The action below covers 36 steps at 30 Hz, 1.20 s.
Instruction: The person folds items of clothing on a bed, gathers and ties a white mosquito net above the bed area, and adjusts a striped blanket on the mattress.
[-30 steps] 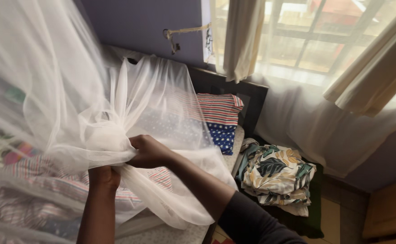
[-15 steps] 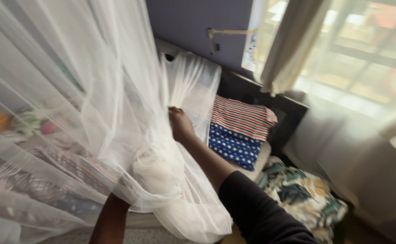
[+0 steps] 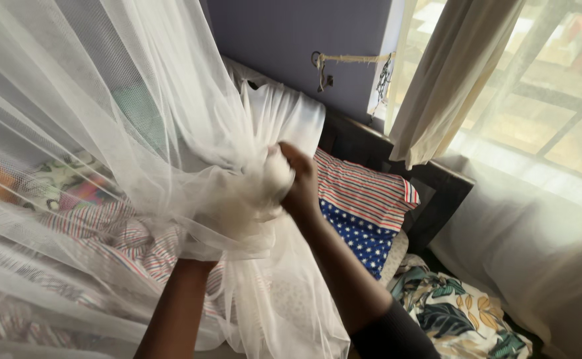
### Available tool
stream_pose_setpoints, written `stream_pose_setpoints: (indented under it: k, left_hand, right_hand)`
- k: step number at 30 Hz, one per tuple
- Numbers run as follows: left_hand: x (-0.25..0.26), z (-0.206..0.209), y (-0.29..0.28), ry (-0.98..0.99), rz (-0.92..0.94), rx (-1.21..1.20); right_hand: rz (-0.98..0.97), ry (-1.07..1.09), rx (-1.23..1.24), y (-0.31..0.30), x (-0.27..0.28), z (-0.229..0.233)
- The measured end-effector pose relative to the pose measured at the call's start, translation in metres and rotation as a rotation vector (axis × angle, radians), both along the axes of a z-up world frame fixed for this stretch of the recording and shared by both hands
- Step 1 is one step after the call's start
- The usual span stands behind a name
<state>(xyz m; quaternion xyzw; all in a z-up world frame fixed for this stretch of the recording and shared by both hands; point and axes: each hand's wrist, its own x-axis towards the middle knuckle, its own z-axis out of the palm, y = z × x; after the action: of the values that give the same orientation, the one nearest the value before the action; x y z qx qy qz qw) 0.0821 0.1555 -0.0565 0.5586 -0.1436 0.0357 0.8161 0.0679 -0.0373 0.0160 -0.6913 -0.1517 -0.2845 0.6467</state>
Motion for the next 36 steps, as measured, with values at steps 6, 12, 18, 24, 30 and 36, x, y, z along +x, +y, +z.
stream_pose_setpoints:
  k: [6, 12, 18, 24, 30, 36]
  left_hand:
    - [0.017, 0.018, -0.013, -0.045, 0.009, -0.039]
    - [0.024, 0.016, 0.029, 0.001, 0.084, -0.063]
    - [0.009, -0.016, 0.023, 0.12, -0.001, 0.038]
    - [-0.003, -0.03, 0.019, 0.164, -0.05, 0.057]
    - [0.01, -0.015, 0.026, 0.097, -0.019, 0.004]
    - [0.01, -0.008, 0.013, 0.09, -0.012, 0.008]
  right_hand:
    - [0.383, -0.109, -0.332, 0.031, -0.057, 0.001]
    - [0.966, -0.011, -0.46, -0.004, 0.031, 0.003]
    - [0.29, 0.111, -0.352, 0.026, 0.095, -0.014]
    - [0.51, 0.283, 0.0, 0.062, 0.092, -0.005]
    - [0.716, 0.361, -0.127, 0.026, 0.083, -0.04]
    - [0.775, 0.377, -0.148, -0.011, 0.066, -0.047]
